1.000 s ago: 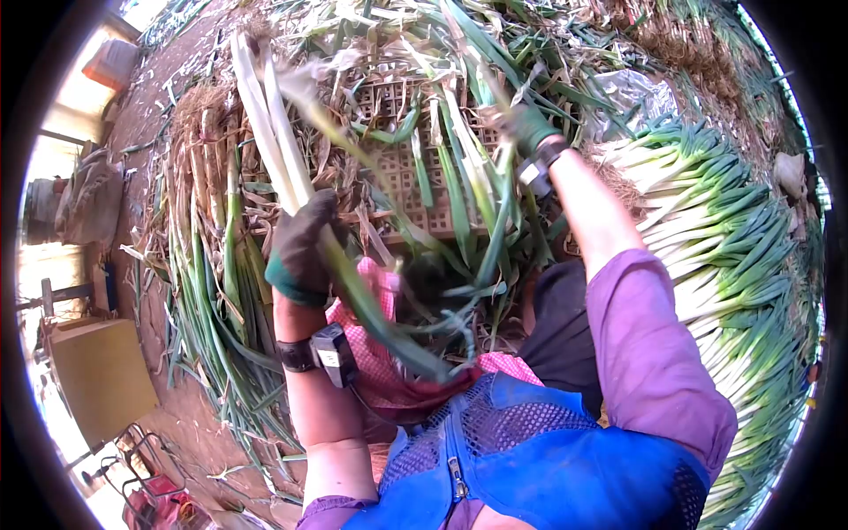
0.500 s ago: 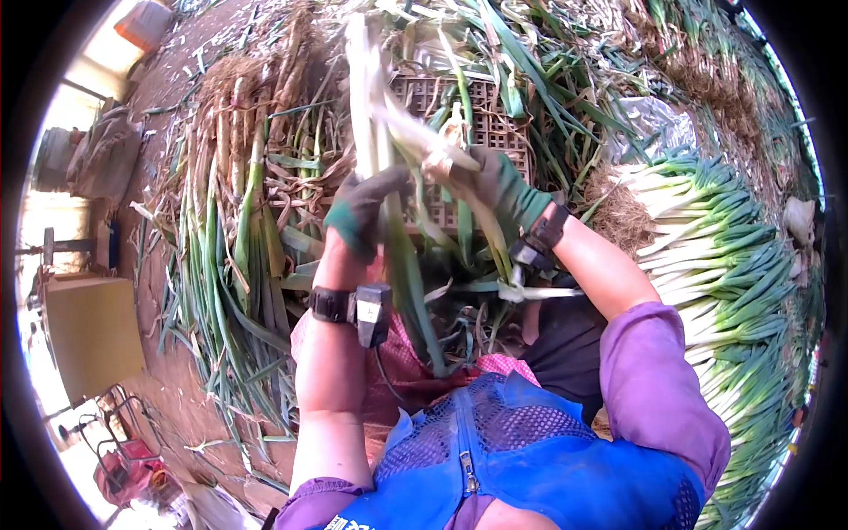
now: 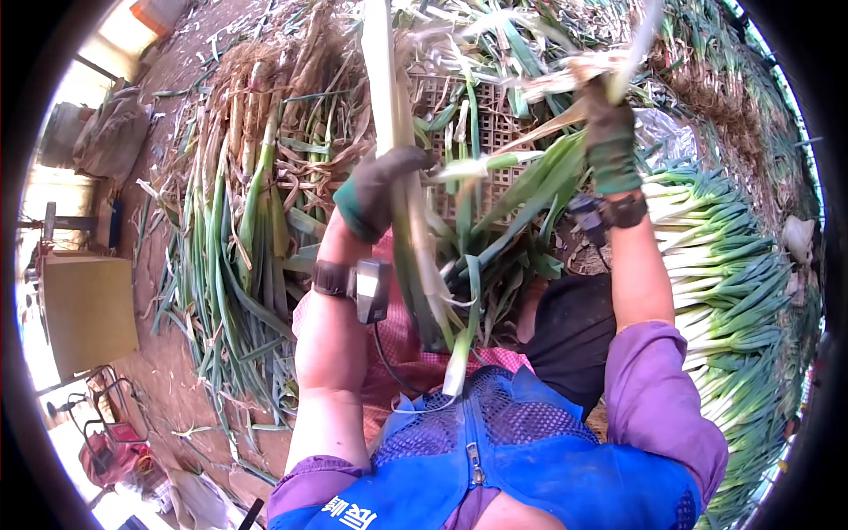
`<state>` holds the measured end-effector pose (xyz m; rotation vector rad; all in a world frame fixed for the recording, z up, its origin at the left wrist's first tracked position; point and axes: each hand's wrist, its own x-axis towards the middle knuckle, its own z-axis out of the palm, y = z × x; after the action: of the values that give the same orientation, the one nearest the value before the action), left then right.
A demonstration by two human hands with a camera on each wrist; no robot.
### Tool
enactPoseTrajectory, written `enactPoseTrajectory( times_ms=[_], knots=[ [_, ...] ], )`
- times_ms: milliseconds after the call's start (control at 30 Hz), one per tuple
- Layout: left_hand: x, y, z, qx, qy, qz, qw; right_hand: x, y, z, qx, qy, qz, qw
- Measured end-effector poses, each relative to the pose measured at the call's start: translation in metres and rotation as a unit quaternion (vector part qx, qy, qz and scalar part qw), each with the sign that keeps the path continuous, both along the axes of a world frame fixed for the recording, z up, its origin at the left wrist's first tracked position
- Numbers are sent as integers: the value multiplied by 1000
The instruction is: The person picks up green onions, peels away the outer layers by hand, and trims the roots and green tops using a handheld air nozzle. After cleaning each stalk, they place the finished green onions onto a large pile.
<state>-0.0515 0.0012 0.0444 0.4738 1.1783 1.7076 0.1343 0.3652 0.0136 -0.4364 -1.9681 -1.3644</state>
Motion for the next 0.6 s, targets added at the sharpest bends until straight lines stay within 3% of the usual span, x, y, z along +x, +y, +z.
enactPoseTrajectory(
  times_ms=[33,67,167,200,233,267,333,367,400,433,467,500,533,567,600],
  knots=[
    [2,2,-3,11,54,3,999,3,0,18,-259,-2,125,958],
    [3,1,0,-2,20,-12,1000,5,-1,35,-481,47,245,840],
    [11,2,17,-27,-41,-72,996,5,-83,111,-603,-69,236,759],
    [15,3,28,-25,-33,-97,994,-2,-79,81,-634,-118,225,730],
    [17,6,34,-24,-26,-121,992,-8,-94,66,-704,-148,231,655],
    [16,7,30,11,84,-138,987,-12,-126,63,-818,-148,256,494],
    [15,8,22,77,301,-128,942,-20,-181,61,-957,-96,271,26],
    [17,11,19,119,420,-102,894,-20,-194,60,-957,-87,261,-96],
    [20,13,17,153,530,-56,832,-17,-196,52,-950,-104,255,-150],
    [22,13,15,79,376,-59,921,-16,-192,52,-960,-104,232,-116],
    [26,13,24,1,208,-60,976,-16,-190,53,-969,-105,207,-84],
    [29,12,30,-77,31,-59,995,-16,-180,58,-982,-86,163,36],
    [29,12,30,-58,81,-61,993,-15,-170,64,-979,-66,114,156],
    [29,12,30,-39,130,-60,989,-11,-164,76,-953,-56,168,245],
    [29,14,26,-42,71,-45,996,-11,-133,60,-898,-29,304,317]
  ],
)
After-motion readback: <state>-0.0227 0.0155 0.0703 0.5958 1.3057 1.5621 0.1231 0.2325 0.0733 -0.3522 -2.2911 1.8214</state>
